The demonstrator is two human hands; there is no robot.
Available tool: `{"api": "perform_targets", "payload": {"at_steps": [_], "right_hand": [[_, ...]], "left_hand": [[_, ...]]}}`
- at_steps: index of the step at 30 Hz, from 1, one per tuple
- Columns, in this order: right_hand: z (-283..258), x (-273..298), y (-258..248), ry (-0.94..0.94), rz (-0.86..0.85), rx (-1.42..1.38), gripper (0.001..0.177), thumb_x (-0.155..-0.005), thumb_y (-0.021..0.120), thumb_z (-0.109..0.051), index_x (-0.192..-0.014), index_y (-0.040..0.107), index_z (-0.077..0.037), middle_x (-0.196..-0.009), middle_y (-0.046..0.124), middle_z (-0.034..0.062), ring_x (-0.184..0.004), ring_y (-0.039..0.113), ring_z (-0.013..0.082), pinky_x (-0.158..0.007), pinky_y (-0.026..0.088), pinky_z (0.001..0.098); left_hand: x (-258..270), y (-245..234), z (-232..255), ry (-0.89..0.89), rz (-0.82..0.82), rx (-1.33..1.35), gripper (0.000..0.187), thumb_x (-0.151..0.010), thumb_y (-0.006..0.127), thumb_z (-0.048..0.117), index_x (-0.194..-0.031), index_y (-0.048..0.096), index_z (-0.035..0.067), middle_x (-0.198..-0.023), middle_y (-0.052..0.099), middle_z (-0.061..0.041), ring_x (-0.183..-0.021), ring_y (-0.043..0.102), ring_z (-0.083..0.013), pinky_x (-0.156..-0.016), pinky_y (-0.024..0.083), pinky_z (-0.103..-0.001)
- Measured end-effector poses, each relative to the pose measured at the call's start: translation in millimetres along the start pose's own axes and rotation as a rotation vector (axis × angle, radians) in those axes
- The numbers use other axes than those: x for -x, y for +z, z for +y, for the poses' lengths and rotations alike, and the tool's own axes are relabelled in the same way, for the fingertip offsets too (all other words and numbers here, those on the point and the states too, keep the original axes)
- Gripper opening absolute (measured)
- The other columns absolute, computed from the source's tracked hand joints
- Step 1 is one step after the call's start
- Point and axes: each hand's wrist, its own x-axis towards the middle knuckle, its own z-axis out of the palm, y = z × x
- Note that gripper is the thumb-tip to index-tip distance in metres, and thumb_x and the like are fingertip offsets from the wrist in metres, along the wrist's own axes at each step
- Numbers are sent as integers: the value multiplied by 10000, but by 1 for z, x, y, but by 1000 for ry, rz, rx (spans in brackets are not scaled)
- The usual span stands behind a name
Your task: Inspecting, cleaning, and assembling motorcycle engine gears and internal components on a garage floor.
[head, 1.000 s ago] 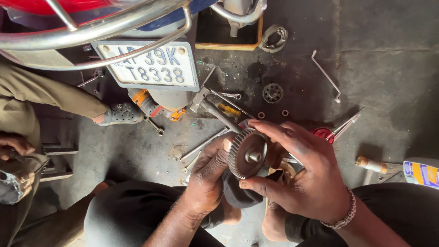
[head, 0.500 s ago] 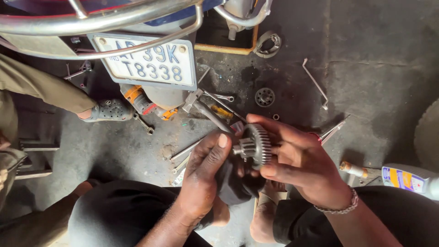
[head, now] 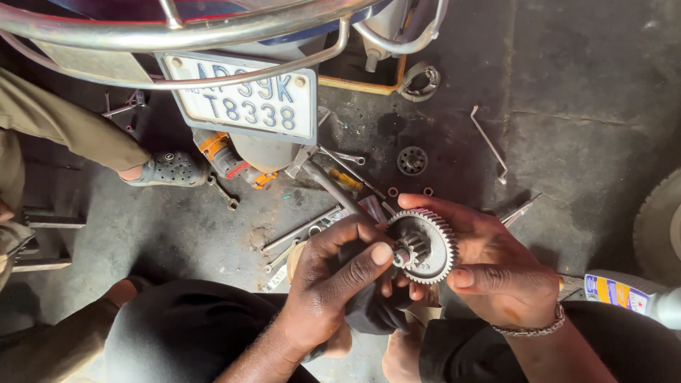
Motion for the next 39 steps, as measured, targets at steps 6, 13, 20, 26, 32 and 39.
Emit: {"api": "perform_targets", "payload": {"at_steps": [6,13,20,26,32,39], "right_hand": [[3,-1,-2,-25,-13,-12,845,-864,739,-50,-1590,346,129,-1284,646,302,-1109,680,376,-860,557,435],[4,0,-6,-60,-36,-19,819,-861,734,-22,-1576,357,107,-1381,594,354,-1128,672,358,-915,557,451],[1,1,-6,-128,-29,47,779,-855,754,13,-1558,423,78,-1447,570,370,-1147,677,355,-963,549,439],[4,0,-7,-118,-29,41,774,-858,766,20,-1555,432,72,-1457,545,376,-1154,666,357,-949,558,442],[4,-2,-6,-113,-54,-40,778,-852,728,46,-1564,418,70,-1477,525,381,-1221,649,381,-975,547,452],[2,-4,-6,-131,-52,-78,790,-807,681,28,-1543,396,56,-1456,500,391,-1288,611,406,-1100,499,513]], "left_hand": [[2,-4,-1,13,10,-35,170,-1025,673,154,-954,602,17,-900,681,-68,-789,637,-113,-721,516,-269],[1,-4,-1,20,34,-51,163,-1010,678,153,-929,609,30,-868,668,-44,-779,622,-98,-713,507,-262],[-1,-1,6,2,198,-6,188,-966,691,178,-878,631,23,-804,639,-44,-739,603,-119,-689,487,-278],[0,-2,4,61,204,-46,149,-942,714,148,-905,629,31,-822,642,-27,-745,598,-114,-685,481,-275],[6,3,5,169,131,-288,126,-929,760,84,-935,641,43,-849,682,-15,-737,624,-94,-650,510,-264],[7,17,22,590,-104,-852,352,-821,692,5,-1163,686,86,-1020,766,-49,-859,776,-168,-787,622,-291]]}}
